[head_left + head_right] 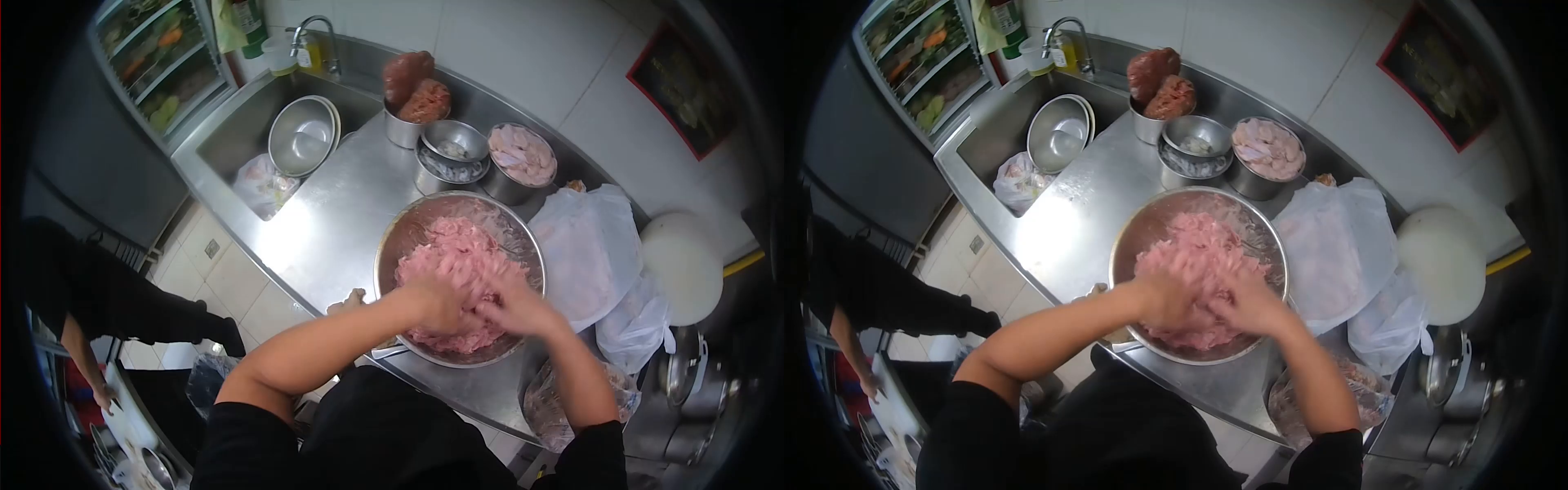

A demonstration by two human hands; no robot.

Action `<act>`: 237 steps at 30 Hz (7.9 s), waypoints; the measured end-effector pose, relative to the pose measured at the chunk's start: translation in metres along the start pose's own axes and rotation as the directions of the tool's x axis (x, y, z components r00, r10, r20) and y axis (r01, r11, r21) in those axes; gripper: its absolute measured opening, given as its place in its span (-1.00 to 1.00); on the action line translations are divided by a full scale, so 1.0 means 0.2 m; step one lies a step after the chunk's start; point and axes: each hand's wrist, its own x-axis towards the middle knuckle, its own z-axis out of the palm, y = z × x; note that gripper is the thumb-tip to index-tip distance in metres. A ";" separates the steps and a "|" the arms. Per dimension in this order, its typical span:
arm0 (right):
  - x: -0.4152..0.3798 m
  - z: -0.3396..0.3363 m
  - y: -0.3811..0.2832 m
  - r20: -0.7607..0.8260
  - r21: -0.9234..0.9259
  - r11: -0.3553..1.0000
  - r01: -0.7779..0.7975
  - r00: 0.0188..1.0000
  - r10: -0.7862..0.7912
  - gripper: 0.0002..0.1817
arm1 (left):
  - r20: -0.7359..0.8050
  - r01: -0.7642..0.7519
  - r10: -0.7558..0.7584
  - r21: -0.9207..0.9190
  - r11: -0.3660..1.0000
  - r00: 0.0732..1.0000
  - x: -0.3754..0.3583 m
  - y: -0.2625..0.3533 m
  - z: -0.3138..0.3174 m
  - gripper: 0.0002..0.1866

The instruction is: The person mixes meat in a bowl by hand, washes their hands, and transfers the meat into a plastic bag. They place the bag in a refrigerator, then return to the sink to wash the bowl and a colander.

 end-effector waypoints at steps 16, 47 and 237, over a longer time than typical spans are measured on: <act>0.13 0.07 0.08 0.242 0.799 0.377 -0.469 0.824 0.512 -0.34 | 0.594 0.678 -0.394 -0.727 0.110 0.701 0.05 -0.23 0.06 -0.23; 0.53 0.15 0.16 -0.040 -0.252 0.967 -0.037 0.999 0.028 -0.48 | 0.689 0.042 0.099 -0.184 0.982 0.718 0.18 -0.19 -0.11 -0.67; 3.72 0.22 -1.39 0.039 0.677 -0.465 0.571 0.603 0.797 -0.69 | -0.318 -0.359 0.188 -0.657 0.663 0.929 0.05 -3.60 -0.21 -0.56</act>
